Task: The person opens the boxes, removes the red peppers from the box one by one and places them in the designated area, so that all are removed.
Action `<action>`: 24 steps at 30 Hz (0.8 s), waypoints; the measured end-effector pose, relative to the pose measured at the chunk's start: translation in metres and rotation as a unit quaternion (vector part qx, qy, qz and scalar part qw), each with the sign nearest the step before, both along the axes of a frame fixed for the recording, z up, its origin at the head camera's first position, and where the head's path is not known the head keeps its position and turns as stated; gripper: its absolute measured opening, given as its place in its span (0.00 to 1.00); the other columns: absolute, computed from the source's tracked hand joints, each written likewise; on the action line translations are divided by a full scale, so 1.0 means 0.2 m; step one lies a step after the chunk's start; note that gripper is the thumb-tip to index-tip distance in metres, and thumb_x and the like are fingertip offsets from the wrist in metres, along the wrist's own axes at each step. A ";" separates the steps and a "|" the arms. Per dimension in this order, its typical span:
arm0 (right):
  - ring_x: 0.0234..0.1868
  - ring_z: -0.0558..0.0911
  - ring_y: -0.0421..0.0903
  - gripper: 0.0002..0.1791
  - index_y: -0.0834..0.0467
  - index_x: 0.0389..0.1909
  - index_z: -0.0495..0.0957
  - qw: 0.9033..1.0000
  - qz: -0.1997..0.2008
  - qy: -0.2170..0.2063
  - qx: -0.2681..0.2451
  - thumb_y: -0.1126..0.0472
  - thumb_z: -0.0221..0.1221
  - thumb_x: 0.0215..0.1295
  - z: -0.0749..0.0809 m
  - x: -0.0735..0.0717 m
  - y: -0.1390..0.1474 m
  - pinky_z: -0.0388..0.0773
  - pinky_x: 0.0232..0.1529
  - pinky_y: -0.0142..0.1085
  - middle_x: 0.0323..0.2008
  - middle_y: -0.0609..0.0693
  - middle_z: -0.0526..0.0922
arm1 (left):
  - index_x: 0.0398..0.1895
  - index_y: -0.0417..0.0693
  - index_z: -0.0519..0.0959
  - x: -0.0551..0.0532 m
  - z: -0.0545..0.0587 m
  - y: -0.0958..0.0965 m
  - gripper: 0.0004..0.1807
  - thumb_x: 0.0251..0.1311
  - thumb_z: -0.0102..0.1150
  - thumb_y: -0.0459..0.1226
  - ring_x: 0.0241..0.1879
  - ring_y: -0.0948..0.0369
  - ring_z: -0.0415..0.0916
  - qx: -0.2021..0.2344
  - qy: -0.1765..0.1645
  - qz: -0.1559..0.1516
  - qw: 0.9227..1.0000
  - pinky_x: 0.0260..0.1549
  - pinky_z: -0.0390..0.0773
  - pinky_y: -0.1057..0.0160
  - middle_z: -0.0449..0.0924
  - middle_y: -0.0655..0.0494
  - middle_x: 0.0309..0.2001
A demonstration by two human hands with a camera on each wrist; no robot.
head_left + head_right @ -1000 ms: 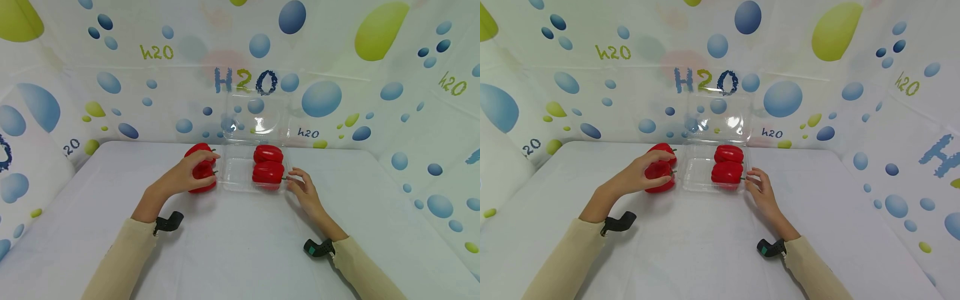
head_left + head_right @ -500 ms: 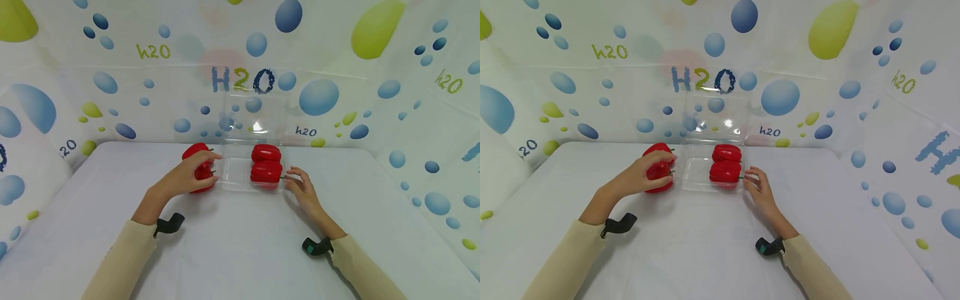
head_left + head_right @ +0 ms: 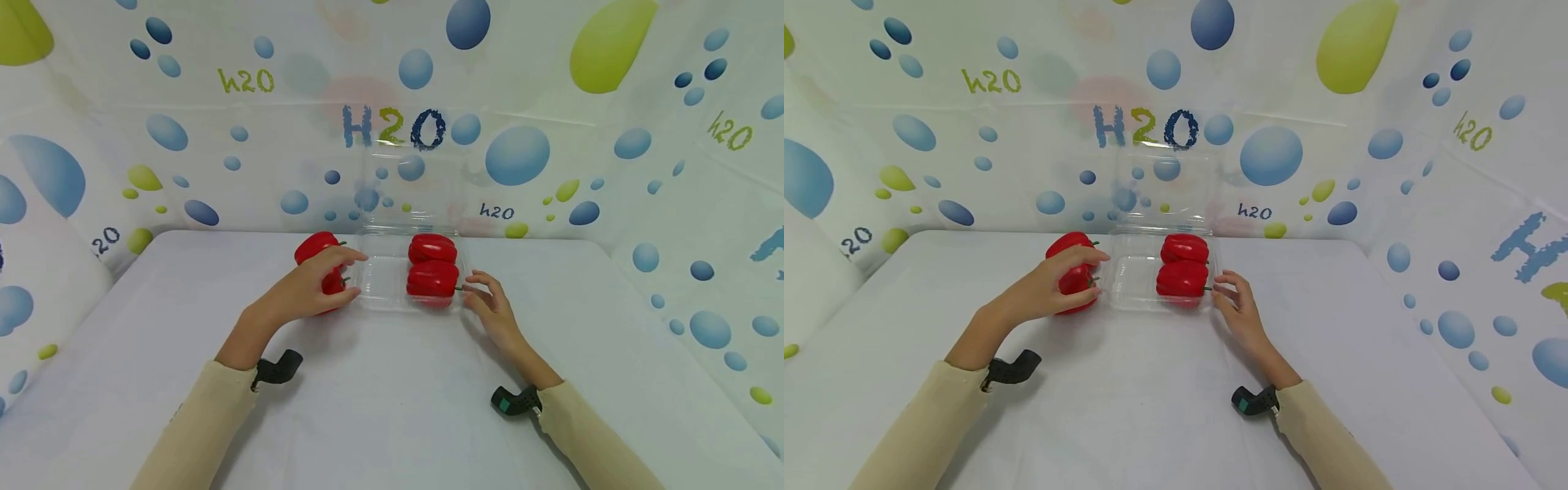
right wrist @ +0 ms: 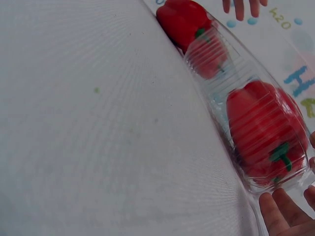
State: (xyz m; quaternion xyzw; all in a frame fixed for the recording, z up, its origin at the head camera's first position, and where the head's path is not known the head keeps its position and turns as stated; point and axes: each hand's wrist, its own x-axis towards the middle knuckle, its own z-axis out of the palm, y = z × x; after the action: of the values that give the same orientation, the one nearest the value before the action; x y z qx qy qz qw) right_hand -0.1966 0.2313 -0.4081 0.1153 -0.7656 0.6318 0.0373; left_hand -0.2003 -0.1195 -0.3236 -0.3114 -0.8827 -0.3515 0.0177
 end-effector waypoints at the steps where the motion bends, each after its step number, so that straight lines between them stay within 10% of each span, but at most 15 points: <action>1: 0.66 0.68 0.61 0.20 0.66 0.62 0.62 1.000 -0.001 0.000 0.000 0.70 0.49 0.72 0.00 0.00 0.00 0.75 0.55 0.27 0.72 0.57 0.56 | 0.64 0.50 0.70 0.00 0.00 0.00 0.34 0.53 0.70 0.38 0.59 0.51 0.68 0.001 0.002 -0.002 1.000 0.46 0.82 0.47 0.72 0.49 0.59; 24: 0.66 0.69 0.62 0.19 0.68 0.62 0.63 1.000 -0.013 0.001 -0.003 0.70 0.49 0.72 0.01 0.06 -0.03 0.74 0.57 0.28 0.72 0.59 0.55 | 0.63 0.50 0.71 0.04 0.02 0.05 0.31 0.54 0.69 0.38 0.58 0.53 0.71 0.012 0.035 -0.042 0.998 0.48 0.82 0.50 0.74 0.52 0.59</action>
State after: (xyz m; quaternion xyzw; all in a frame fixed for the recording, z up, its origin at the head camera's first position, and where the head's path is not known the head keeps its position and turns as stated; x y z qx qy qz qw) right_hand -0.1846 0.2244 -0.4061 0.1065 -0.7652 0.6332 0.0468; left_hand -0.1914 -0.1093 -0.3203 -0.3605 -0.8631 -0.3517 0.0378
